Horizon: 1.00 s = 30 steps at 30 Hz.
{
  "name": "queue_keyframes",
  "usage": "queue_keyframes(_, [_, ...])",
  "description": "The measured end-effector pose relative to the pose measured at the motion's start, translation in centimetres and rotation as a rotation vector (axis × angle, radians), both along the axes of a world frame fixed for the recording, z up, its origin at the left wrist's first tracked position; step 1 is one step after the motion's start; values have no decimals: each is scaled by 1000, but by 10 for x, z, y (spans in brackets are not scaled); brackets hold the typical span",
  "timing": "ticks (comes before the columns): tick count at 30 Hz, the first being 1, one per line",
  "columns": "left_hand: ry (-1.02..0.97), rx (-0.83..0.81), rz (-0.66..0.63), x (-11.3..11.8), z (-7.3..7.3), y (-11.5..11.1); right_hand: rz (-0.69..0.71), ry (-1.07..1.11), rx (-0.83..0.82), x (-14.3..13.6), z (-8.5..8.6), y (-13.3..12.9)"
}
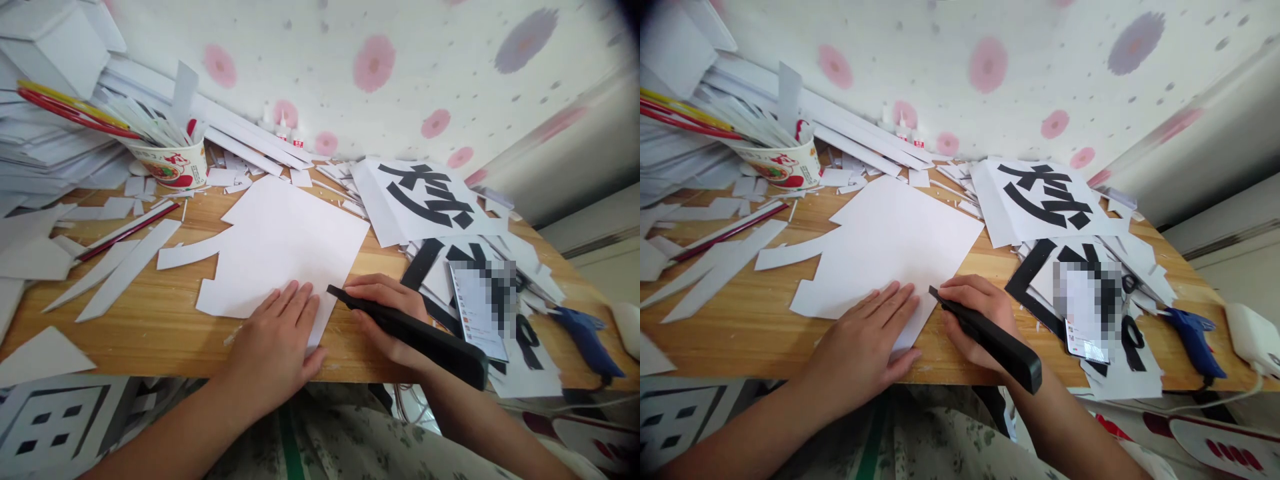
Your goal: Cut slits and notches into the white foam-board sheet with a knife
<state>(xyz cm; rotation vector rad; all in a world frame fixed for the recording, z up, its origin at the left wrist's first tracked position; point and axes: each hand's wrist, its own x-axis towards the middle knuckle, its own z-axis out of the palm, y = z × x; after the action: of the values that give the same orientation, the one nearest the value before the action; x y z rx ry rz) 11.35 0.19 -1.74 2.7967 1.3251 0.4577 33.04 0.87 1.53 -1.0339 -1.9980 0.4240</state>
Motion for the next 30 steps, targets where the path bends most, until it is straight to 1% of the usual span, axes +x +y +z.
queue_keyframes(4, [18,14,21,4,2,1,19,27,24,0,-9,1])
queue_keyframes(9, [22,32,69,8,2,1,51,-20,72,7,-19,-5])
queue_keyframes(15, [18,53,84,10,1,0,106,-62,154,8,-17,-7])
queue_keyframes(18, [17,57,87,10,1,0,120,-64,159,8,-15,-6])
queue_keyframes(23, [23,51,86,10,1,0,120,-54,165,9,-16,-8])
queue_keyframes(30, [20,28,87,10,0,0,83,-69,173,10,-22,-14])
